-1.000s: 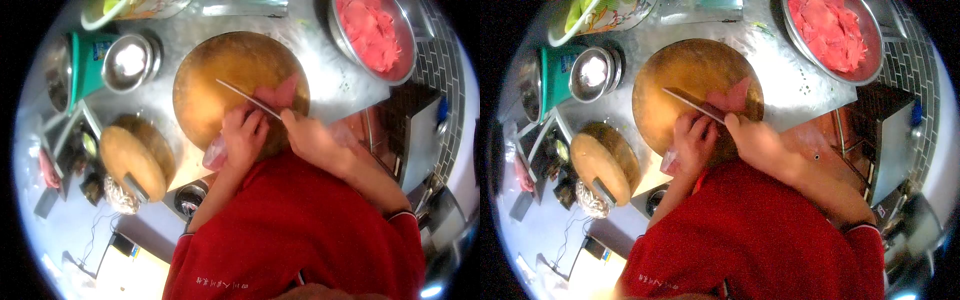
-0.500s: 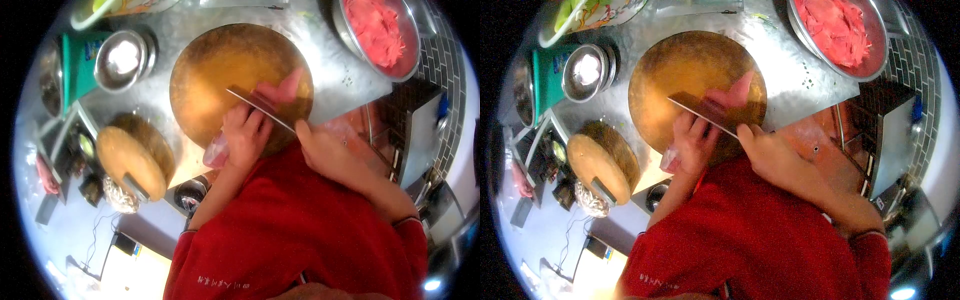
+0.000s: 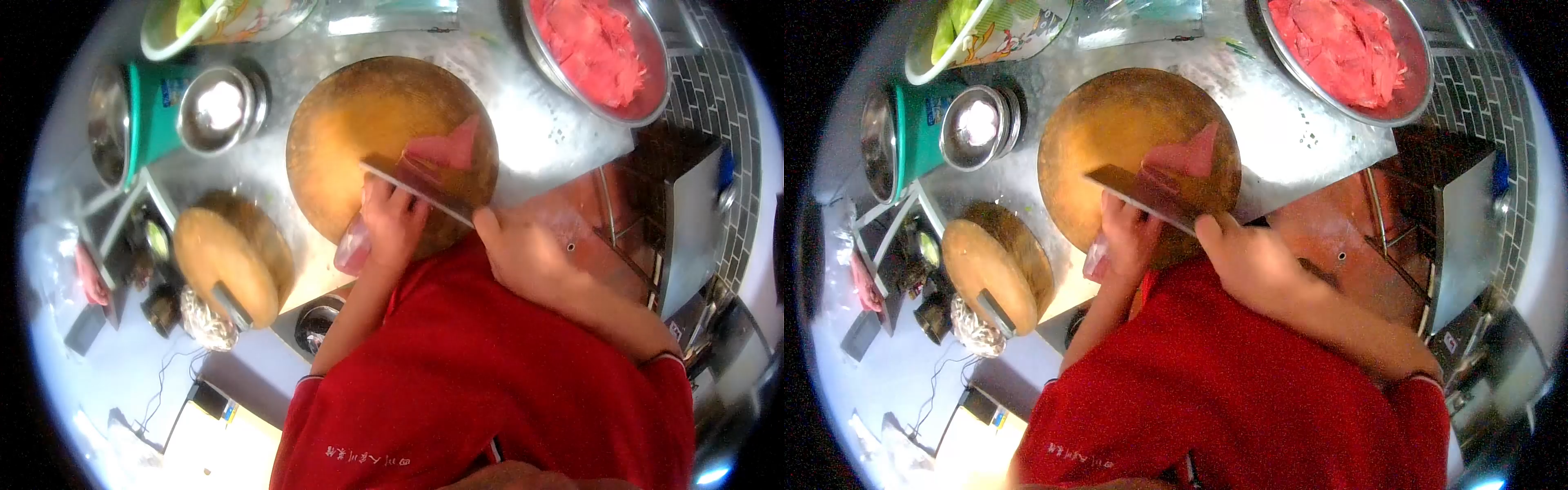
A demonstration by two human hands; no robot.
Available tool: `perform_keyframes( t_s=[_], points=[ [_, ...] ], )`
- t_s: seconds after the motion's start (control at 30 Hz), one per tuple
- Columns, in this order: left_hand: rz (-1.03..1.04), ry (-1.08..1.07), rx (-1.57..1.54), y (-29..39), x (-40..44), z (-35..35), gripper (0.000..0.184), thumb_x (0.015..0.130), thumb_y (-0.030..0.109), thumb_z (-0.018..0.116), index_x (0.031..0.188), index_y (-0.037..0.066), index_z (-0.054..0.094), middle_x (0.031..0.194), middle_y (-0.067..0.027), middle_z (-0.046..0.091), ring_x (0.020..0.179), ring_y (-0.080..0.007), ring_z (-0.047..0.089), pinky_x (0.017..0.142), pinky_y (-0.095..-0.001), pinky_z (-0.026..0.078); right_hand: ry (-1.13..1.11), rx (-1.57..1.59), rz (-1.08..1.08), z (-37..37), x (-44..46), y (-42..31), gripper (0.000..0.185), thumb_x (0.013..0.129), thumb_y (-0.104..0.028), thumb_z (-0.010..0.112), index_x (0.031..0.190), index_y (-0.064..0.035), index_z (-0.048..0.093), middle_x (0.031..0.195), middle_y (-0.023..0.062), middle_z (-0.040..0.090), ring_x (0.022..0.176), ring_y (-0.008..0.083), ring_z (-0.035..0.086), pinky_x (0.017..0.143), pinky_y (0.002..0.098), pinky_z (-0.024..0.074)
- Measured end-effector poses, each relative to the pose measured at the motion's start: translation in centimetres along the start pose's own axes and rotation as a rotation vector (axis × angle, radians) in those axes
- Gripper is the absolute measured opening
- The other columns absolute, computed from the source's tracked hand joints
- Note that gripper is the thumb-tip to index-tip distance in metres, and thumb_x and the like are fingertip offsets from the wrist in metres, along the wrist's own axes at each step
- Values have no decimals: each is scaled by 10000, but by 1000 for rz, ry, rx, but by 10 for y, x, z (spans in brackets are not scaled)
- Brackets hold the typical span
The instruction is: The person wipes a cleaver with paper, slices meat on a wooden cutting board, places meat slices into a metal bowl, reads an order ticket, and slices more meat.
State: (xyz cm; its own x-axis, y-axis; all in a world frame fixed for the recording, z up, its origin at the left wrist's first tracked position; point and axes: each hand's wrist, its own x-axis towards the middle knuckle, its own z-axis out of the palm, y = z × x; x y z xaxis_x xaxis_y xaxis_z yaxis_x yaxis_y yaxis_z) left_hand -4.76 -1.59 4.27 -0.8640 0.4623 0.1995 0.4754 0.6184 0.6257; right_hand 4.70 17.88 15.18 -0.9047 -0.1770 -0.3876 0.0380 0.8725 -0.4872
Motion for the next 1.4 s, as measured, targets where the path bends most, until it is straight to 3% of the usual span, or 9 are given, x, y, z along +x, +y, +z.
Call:
perform_keyframes(
  t_s=[0.23, 0.43, 0.57, 0.77, 0.83, 1.13, 1.23, 1.33, 1.4],
  points=[
    [8, -40, -15, -3, 3, -1, 323, 716, 89, 828, 1028, 87, 743, 1038, -129, 666, 961, -363, 624, 842, -455, 499, -203, 54, 145, -17, -19, 0, 107, 940, -51, 506, 1024, -3, 459, 881, 226, 641, 667, 407, 705, 545, 506, 576],
    [-27, -91, -28, -5, 2, -5, 369, 716, 84, 837, 1072, 87, 742, 1049, -129, 672, 966, -367, 626, 840, -455, 494, -39, 224, 36, 3, 29, 0, 127, 925, -43, 521, 1026, 2, 458, 896, 237, 650, 684, 430, 702, 551, 513, 570],
    [-41, -81, -73, -3, 3, -6, 386, 714, 86, 844, 1087, 91, 745, 1070, -132, 675, 967, -369, 627, 835, -463, 492, -76, 114, 26, 7, 54, -8, 140, 922, -40, 519, 1037, 10, 455, 909, 263, 648, 698, 457, 698, 583, 515, 582],
    [-2, -83, -50, -5, 2, -6, 379, 722, 99, 843, 1088, 93, 744, 1103, -136, 675, 973, -379, 628, 847, -471, 496, -86, 104, 90, 7, 14, -4, 116, 959, -70, 503, 1034, 8, 459, 911, 260, 668, 716, 452, 711, 609, 525, 594],
    [1, -69, -39, -5, 2, -5, 324, 722, 106, 829, 1032, 106, 734, 1057, -105, 652, 944, -346, 612, 804, -466, 475, -133, 108, 144, 0, 9, -5, 117, 972, -83, 493, 1034, 10, 458, 908, 260, 676, 738, 451, 716, 619, 532, 594],
    [8, -47, -25, -7, 0, -2, 287, 722, 96, 808, 994, 81, 720, 1018, -124, 629, 940, -360, 599, 797, -477, 480, 135, 127, -108, 31, 103, -8, 158, 919, -14, 532, 1070, -4, 484, 915, 264, 665, 767, 432, 702, 662, 513, 556],
    [-40, -94, -17, -2, -5, -9, 297, 762, 67, 794, 1050, 51, 723, 1068, -159, 652, 1001, -387, 610, 871, -476, 502, 77, 124, -15, 37, 72, 5, 179, 919, -19, 543, 1088, 5, 489, 838, 255, 670, 704, 425, 698, 602, 529, 542],
    [-38, -79, -44, -4, -3, -7, 297, 785, 62, 793, 1074, 47, 729, 1098, -171, 664, 1038, -396, 614, 911, -469, 513, -267, 45, 166, 20, 13, 22, 218, 1029, -129, 422, 1167, 28, 483, 863, 268, 695, 746, 461, 707, 660, 554, 580],
    [-38, -65, -41, -3, -5, -8, 285, 789, 68, 795, 1067, 54, 733, 1102, -167, 665, 1041, -393, 614, 911, -466, 515, -287, 55, 168, 22, 12, 26, 252, 1034, -145, 425, 1207, 34, 470, 848, 249, 699, 722, 458, 700, 643, 566, 569]
  ],
)
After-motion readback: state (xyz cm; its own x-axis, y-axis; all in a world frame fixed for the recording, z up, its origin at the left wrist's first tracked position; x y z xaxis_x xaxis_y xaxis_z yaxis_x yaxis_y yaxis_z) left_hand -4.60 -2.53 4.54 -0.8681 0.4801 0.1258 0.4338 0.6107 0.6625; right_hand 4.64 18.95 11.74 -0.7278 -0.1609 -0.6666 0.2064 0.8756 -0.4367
